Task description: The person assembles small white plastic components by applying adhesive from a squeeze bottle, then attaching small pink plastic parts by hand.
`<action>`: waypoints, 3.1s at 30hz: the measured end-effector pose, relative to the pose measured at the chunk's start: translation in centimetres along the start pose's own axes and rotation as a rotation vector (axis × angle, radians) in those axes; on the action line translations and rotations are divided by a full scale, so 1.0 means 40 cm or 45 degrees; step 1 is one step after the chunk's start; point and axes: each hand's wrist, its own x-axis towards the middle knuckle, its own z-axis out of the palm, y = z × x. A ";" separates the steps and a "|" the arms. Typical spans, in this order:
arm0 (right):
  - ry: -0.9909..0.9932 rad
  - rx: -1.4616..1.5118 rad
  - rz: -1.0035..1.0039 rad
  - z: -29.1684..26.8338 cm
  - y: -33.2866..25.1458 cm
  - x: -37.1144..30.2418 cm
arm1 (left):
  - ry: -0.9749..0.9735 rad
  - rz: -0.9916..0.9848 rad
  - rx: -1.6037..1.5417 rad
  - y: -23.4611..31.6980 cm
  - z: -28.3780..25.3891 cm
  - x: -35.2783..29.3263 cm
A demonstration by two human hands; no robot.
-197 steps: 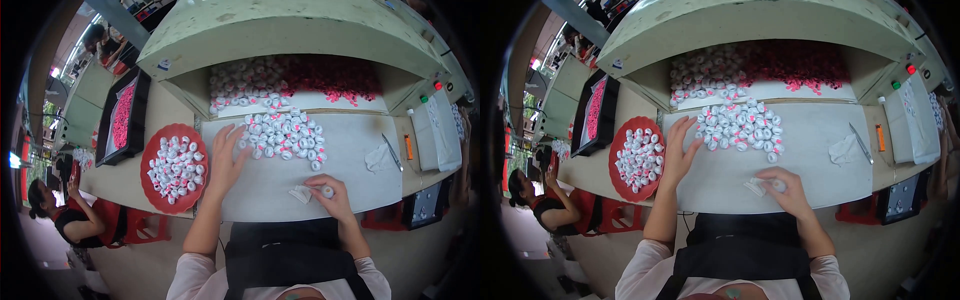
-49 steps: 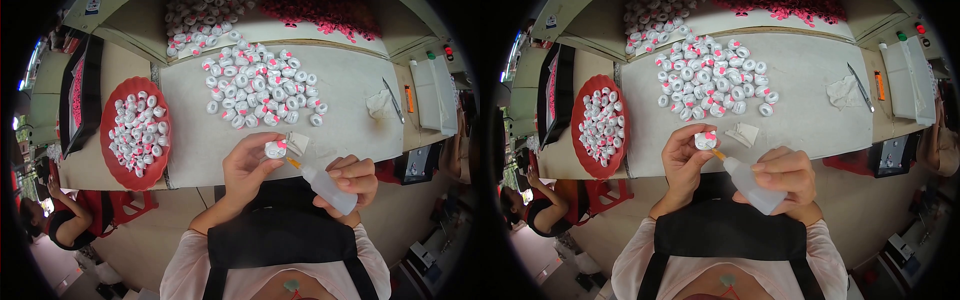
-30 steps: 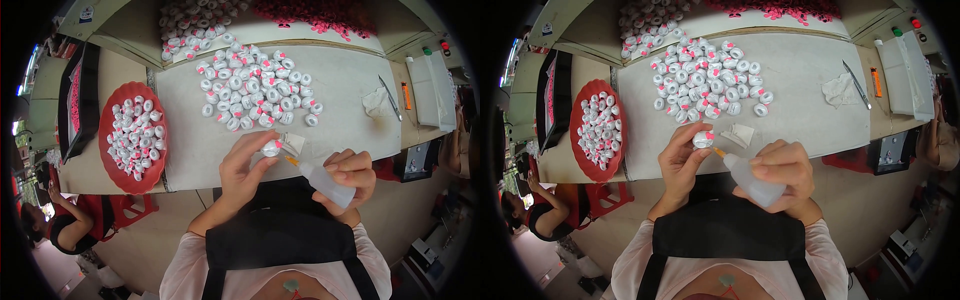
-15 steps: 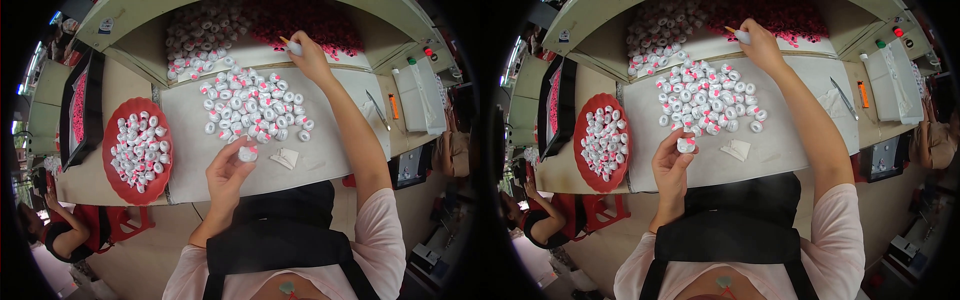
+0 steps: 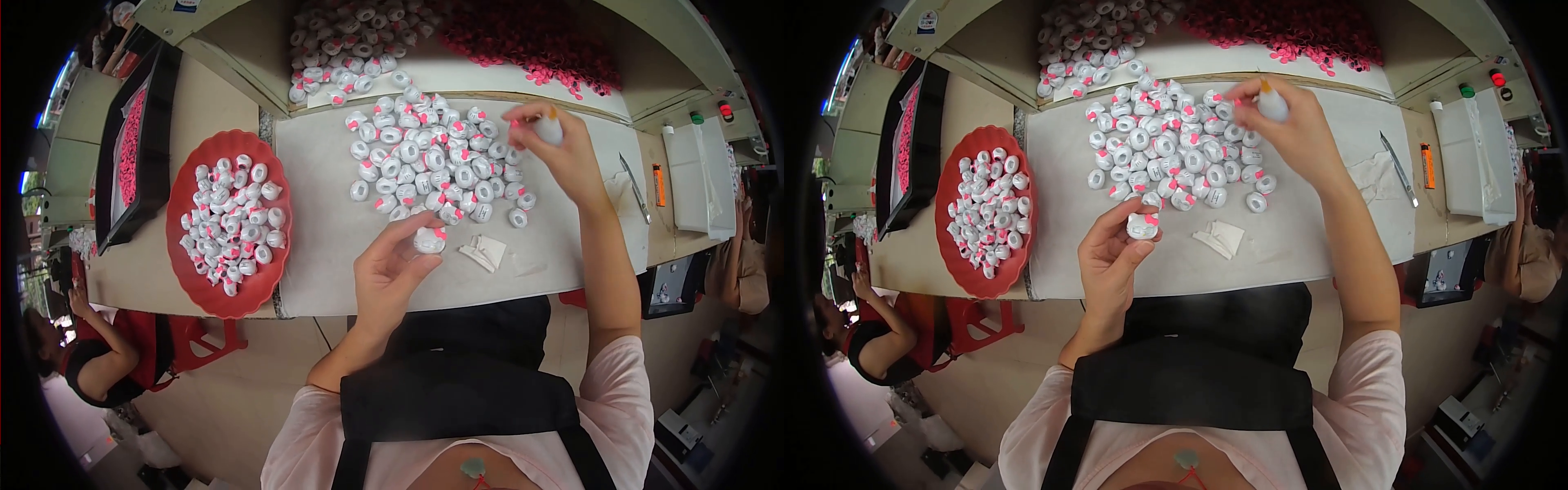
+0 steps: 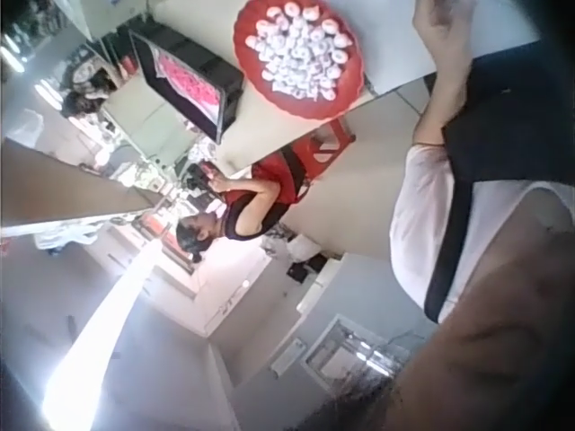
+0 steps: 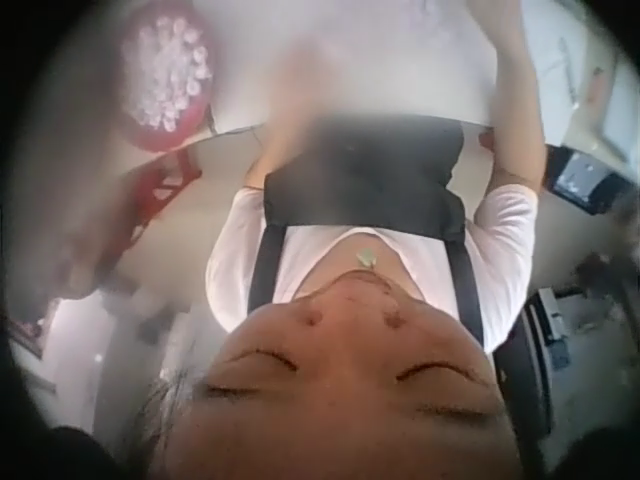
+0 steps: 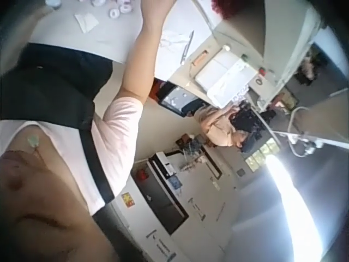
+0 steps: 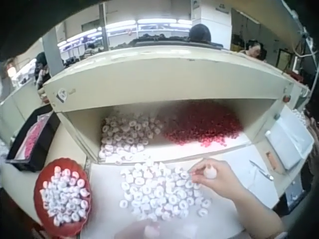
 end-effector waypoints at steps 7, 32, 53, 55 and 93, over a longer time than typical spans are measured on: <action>0.025 0.216 0.008 0.069 -0.021 -0.229 | -0.046 -0.025 0.015 -0.019 0.022 -0.002; 0.063 0.604 0.269 0.122 -0.040 -0.290 | -0.203 0.312 0.726 -0.024 0.065 -0.006; -0.041 0.849 0.122 0.122 -0.016 -0.312 | -0.385 -0.093 -0.168 -0.046 0.070 -0.020; -0.090 0.945 0.131 0.120 -0.008 -0.317 | -0.431 -0.028 -0.086 -0.050 0.068 -0.018; -0.123 1.097 0.391 0.144 -0.005 -0.335 | -0.311 -0.068 0.156 -0.016 0.051 -0.038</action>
